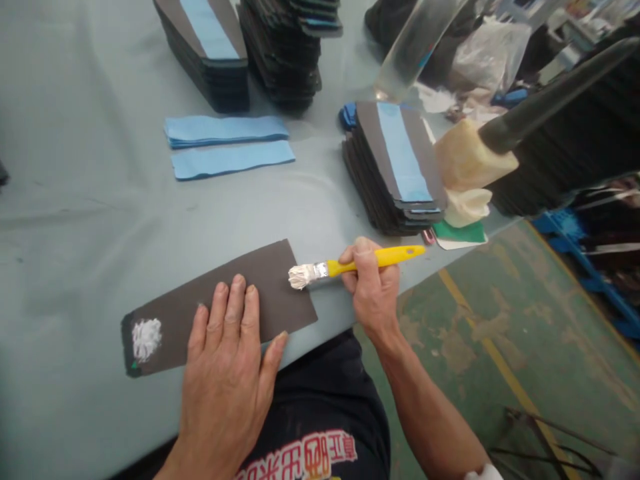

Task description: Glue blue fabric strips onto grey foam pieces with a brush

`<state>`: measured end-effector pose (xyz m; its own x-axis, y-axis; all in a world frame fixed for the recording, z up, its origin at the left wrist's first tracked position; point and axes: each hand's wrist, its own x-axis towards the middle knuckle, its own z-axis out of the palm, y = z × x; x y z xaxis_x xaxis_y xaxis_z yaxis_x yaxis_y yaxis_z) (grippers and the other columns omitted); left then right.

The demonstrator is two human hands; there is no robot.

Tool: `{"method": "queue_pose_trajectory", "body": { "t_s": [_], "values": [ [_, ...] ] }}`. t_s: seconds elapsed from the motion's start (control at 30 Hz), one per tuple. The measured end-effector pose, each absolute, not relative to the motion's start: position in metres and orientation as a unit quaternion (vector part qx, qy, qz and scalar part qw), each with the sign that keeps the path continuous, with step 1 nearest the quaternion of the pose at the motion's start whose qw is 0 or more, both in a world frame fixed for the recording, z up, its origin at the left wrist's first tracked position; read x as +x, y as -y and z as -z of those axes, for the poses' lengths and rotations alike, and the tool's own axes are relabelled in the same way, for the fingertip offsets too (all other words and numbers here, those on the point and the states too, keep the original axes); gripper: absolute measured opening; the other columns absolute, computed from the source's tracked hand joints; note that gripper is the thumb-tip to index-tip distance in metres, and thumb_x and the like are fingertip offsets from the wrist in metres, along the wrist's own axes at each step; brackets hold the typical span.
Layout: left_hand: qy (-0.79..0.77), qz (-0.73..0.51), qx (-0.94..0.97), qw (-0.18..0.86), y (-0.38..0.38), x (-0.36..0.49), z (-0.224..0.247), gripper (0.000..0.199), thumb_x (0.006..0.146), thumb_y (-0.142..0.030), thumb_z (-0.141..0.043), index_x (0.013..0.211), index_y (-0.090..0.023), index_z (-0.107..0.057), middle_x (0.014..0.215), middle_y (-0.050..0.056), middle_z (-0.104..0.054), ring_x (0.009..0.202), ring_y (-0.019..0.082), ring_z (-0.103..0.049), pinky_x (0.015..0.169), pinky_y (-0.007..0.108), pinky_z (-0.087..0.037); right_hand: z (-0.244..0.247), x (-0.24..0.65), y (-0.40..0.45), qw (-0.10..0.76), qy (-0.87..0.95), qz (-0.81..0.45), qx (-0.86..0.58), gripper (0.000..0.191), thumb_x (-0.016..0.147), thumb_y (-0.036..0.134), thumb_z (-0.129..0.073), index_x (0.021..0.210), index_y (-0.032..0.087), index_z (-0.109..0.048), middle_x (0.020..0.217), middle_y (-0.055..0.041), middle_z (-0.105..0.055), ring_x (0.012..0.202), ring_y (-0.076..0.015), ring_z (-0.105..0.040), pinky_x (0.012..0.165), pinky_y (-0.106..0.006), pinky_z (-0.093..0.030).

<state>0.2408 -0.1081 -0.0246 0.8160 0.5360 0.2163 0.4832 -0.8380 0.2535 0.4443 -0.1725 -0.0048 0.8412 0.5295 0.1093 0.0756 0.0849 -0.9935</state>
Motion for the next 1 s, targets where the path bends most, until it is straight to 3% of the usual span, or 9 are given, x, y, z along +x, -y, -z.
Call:
{"method": "queue_pose_trajectory", "body": {
  "t_s": [0.13, 0.3, 0.7, 0.83, 1.0],
  "values": [
    [-0.259, -0.142, 0.951, 0.093, 0.107, 0.24, 0.023, 0.078, 0.111, -0.053, -0.037, 0.17, -0.004, -0.025, 0.17, 0.032, -0.041, 0.163, 0.046, -0.034, 0.127, 0.066, -0.031, 0.018, 0.447, 0.171, 0.679, 0.246, -0.18, -0.668, 0.054, 0.101, 0.066, -0.062, 0.073, 0.02, -0.063, 0.05, 0.0105, -0.032, 0.041, -0.006, -0.029, 0.04, -0.021, -0.026],
    [-0.254, -0.131, 0.954, 0.09, 0.106, 0.24, 0.021, 0.082, 0.111, -0.06, -0.033, 0.166, 0.001, -0.031, 0.169, 0.033, -0.042, 0.161, 0.048, -0.035, 0.128, 0.064, -0.028, 0.023, 0.451, 0.171, 0.68, 0.228, -0.116, -0.687, 0.053, 0.102, 0.066, -0.061, 0.075, 0.021, -0.064, 0.051, 0.0092, -0.037, 0.042, -0.0068, -0.034, 0.042, -0.022, -0.028],
    [-0.258, -0.136, 0.953, 0.087, 0.107, 0.24, 0.023, 0.082, 0.111, -0.06, -0.034, 0.168, -0.001, -0.028, 0.17, 0.032, -0.04, 0.163, 0.047, -0.033, 0.128, 0.064, -0.029, 0.019, 0.438, 0.172, 0.66, 0.251, -0.101, -0.701, 0.048, 0.106, 0.058, -0.057, 0.076, 0.021, -0.065, 0.052, 0.0082, -0.042, 0.043, -0.0077, -0.037, 0.044, -0.024, -0.031],
    [-0.254, -0.142, 0.953, 0.085, 0.107, 0.239, 0.025, 0.082, 0.111, -0.059, -0.034, 0.166, 0.001, -0.032, 0.17, 0.033, -0.041, 0.163, 0.047, -0.033, 0.129, 0.064, -0.028, 0.016, 0.437, 0.174, 0.618, 0.274, -0.095, -0.731, 0.048, 0.106, 0.055, -0.055, 0.074, 0.021, -0.065, 0.052, 0.0068, -0.044, 0.046, -0.0089, -0.041, 0.046, -0.024, -0.032],
    [-0.261, -0.155, 0.945, 0.121, 0.106, 0.237, 0.028, 0.079, 0.111, -0.058, -0.035, 0.171, -0.007, -0.026, 0.173, 0.028, -0.039, 0.165, 0.042, -0.031, 0.132, 0.064, -0.028, -0.008, 0.445, 0.181, 0.646, 0.235, -0.028, -0.726, 0.046, 0.105, 0.054, -0.059, 0.073, 0.021, -0.064, 0.053, 0.0063, -0.046, 0.043, -0.008, -0.041, 0.041, -0.022, -0.029]
  ]
}}
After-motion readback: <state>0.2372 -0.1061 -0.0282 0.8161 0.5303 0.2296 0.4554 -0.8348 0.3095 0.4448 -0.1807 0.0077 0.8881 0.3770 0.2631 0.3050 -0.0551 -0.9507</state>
